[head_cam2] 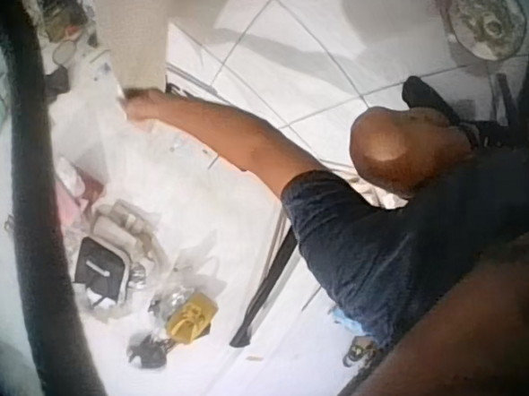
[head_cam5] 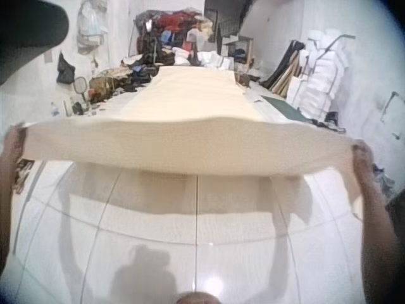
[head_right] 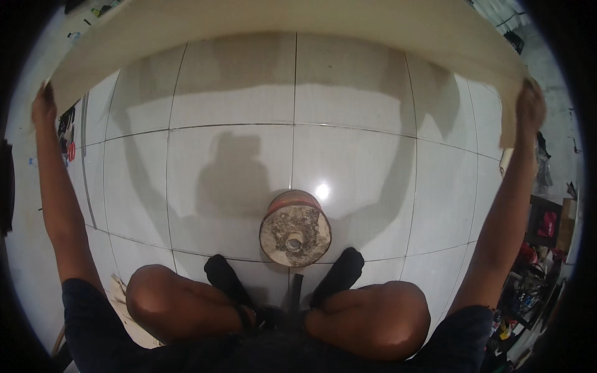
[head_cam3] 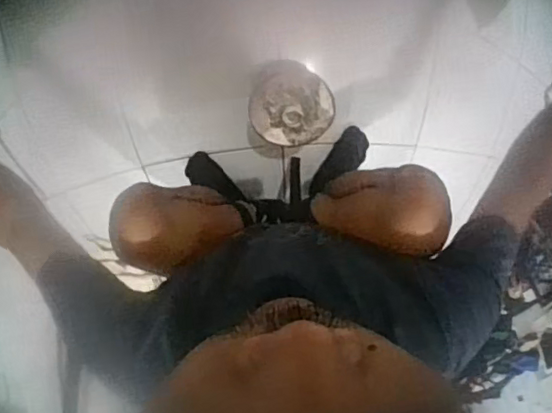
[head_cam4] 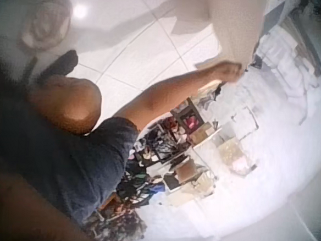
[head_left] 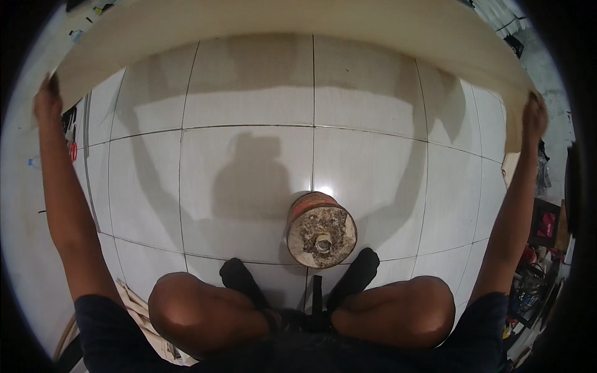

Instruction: The person cuts a large sheet of light-colored fabric in half using shears, then folds one half and cuts it again. The person sits on the floor during the process and handles the fabric pieces by hand.

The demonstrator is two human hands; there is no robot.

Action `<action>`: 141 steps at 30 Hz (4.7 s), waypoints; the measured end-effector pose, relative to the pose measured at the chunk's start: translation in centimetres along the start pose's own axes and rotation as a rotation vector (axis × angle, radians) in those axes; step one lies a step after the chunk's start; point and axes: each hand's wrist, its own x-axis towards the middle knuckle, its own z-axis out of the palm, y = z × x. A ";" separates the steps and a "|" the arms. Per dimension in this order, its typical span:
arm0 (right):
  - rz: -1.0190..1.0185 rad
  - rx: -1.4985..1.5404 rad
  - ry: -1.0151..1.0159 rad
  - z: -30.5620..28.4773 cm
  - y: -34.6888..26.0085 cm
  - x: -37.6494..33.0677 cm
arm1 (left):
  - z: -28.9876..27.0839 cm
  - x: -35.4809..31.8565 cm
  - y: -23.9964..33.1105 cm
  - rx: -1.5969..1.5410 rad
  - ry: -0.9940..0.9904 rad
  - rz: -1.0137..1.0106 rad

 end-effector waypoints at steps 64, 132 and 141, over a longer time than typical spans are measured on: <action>1.315 0.640 -0.689 4.9 -9.1 -41.1 | -11.9 -35.4 -27.8 0.521 0.489 -0.502; -0.060 0.254 -1.162 -11.4 -26.1 -14.2 | -10.2 -38.0 -26.7 0.906 0.417 -0.479; -0.309 0.277 -1.045 -19.9 -38.2 -10.0 | -10.2 -38.1 -25.8 0.869 0.445 -0.497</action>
